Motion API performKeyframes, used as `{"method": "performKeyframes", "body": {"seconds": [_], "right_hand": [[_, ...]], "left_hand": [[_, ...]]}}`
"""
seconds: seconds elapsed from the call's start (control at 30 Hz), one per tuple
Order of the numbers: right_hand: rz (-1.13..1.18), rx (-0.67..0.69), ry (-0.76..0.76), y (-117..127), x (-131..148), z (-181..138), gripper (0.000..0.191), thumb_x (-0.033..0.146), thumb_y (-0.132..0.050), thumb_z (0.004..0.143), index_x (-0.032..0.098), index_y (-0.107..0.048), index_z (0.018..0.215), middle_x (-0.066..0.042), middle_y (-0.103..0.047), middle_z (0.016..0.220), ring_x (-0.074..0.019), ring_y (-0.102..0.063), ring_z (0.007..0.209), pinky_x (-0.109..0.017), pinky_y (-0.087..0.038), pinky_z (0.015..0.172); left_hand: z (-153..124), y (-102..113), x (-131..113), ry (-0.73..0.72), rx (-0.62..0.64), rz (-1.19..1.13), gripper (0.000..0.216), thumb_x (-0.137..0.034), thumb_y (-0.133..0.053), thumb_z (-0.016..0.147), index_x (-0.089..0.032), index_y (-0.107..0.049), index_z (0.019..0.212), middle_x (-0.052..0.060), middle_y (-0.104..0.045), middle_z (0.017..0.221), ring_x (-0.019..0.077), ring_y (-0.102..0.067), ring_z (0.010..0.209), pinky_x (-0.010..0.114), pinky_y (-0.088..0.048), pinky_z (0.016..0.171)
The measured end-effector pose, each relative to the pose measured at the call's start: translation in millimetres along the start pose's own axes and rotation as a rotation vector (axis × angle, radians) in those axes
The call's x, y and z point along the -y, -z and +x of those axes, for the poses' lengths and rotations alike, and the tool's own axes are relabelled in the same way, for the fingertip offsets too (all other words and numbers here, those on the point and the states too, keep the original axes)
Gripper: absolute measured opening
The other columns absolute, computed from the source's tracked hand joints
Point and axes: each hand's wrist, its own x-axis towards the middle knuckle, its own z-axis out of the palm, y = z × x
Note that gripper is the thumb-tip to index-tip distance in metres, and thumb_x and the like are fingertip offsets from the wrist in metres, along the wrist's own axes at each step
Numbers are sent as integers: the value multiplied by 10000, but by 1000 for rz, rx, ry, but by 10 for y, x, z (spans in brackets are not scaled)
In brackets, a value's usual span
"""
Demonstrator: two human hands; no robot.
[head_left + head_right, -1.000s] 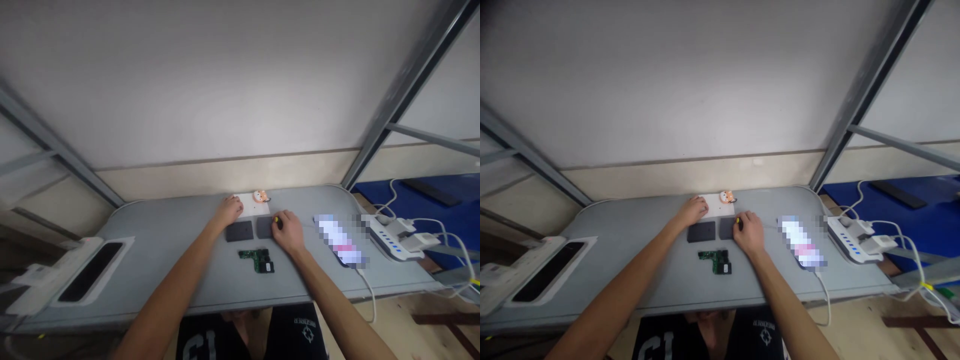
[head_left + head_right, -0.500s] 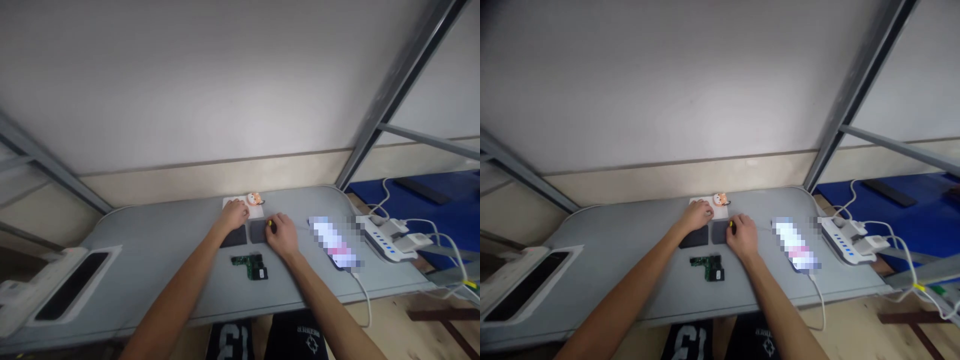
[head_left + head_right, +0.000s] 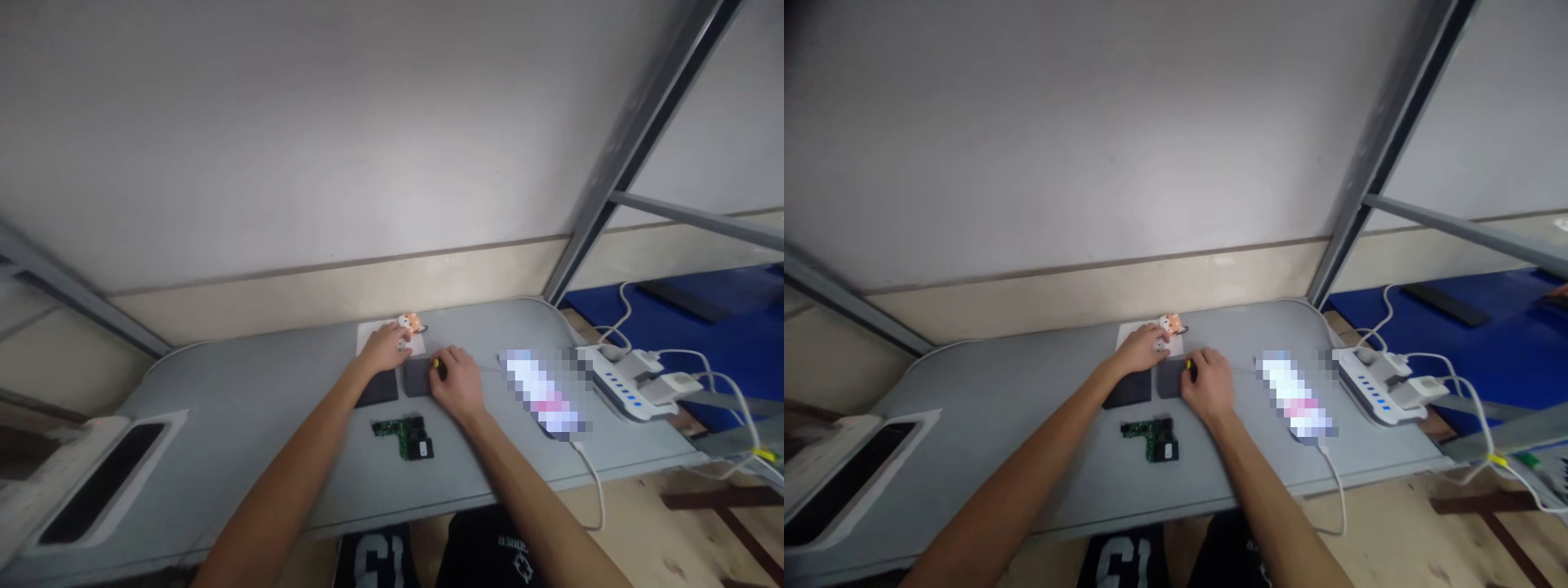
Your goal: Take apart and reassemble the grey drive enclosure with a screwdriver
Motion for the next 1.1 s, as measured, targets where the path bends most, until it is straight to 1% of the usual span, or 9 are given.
{"method": "performKeyframes", "body": {"seconds": [0.1, 0.23, 0.4, 0.57, 0.67, 0.77, 0.93, 1.03, 1.1], "right_hand": [[-9, 4, 8, -2, -9, 0, 137, 158, -585, 848, 219, -684, 919, -81, -671, 918, -258, -578, 905, -380, -392, 820], [-5, -3, 19, -3, -22, -5, 139, 153, -582, 840, 214, -683, 914, -83, -676, 921, -254, -580, 899, -376, -394, 818], [4, -3, 21, 3, -36, -15, 138, 165, -586, 850, 215, -689, 927, -81, -682, 922, -254, -588, 905, -373, -400, 821], [9, -3, 20, -19, -46, -10, 132, 190, -591, 887, 221, -702, 951, -87, -690, 951, -262, -593, 929, -381, -404, 839], [14, 5, 21, -34, -53, -7, 140, 210, -578, 922, 225, -709, 968, -87, -696, 967, -263, -597, 942, -383, -401, 848], [13, 8, 12, -34, -58, -11, 141, 221, -574, 930, 230, -710, 968, -83, -701, 971, -260, -596, 929, -382, -398, 839], [14, 10, 14, -14, -57, -15, 136, 227, -581, 932, 226, -714, 961, -81, -713, 976, -260, -601, 931, -379, -405, 831], [-3, 13, 31, 0, -46, -13, 139, 227, -579, 954, 225, -717, 958, -76, -720, 971, -254, -603, 927, -375, -399, 827], [-11, 11, 45, 10, -35, -12, 153, 239, -571, 979, 226, -722, 959, -71, -722, 961, -248, -602, 917, -373, -394, 823]], "left_hand": [[-24, 16, 19, 3, 21, -6, 116, -291, -718, 881, -241, -710, 986, 76, -666, 1255, 305, -628, 1210, 433, -483, 1033], [-46, -14, -21, 11, -11, -32, 94, -246, -695, 891, -232, -720, 981, 82, -671, 1258, 289, -641, 1192, 448, -462, 1072], [-262, -17, -13, 36, -116, -109, 195, -257, -543, 1010, -248, -716, 1098, 68, -706, 1247, 249, -642, 1222, 445, -431, 1122], [-764, 49, 298, 155, -252, -187, 263, -294, -468, 1040, -231, -709, 1124, 89, -724, 1269, 263, -638, 1243, 472, -423, 1147], [-989, 84, 503, 199, -250, -265, 370, -395, -391, 1072, -234, -708, 1173, 69, -764, 1219, 242, -688, 1168, 419, -489, 1097], [-1087, 82, 598, 208, -238, -344, 468, -462, -335, 1082, -221, -719, 1200, 60, -765, 1247, 230, -688, 1187, 386, -503, 1091], [-1137, 41, 587, 208, -265, -410, 447, -448, -360, 1079, -223, -722, 1211, 62, -752, 1261, 240, -651, 1227, 428, -442, 1154], [-1199, 27, 566, 151, -336, -423, 364, -402, -421, 1059, -215, -699, 1202, 77, -736, 1236, 234, -647, 1198, 413, -459, 1122], [-1249, 9, 557, 92, -378, -378, 267, -335, -508, 1012, -209, -683, 1169, 79, -724, 1153, 231, -651, 1129, 404, -480, 1076]]}}
